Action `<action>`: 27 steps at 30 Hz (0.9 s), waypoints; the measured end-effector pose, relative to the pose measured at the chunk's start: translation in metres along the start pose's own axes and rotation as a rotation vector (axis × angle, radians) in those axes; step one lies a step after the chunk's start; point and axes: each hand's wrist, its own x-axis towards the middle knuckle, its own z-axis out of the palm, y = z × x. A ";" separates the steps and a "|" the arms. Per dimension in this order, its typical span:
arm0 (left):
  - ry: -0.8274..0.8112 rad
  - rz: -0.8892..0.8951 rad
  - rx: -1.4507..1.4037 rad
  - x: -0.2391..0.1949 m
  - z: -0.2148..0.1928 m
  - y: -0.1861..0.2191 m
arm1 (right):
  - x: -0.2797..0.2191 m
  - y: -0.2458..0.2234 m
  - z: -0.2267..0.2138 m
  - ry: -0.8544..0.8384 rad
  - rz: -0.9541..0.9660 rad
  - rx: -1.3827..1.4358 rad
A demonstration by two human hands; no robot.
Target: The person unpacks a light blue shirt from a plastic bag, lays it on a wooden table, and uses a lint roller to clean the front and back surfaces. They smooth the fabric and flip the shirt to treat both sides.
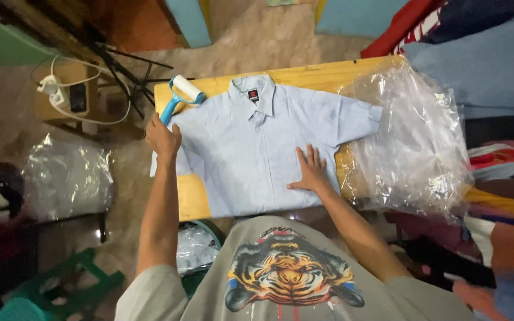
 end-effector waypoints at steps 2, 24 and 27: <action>-0.059 0.004 -0.002 0.018 0.025 -0.005 | -0.003 -0.007 -0.002 0.001 0.027 0.017; -0.192 0.133 -0.602 -0.095 0.027 0.100 | 0.159 0.269 0.036 0.894 0.848 0.661; -0.366 0.100 -0.652 -0.144 0.011 0.127 | 0.136 0.246 -0.014 0.764 0.805 0.874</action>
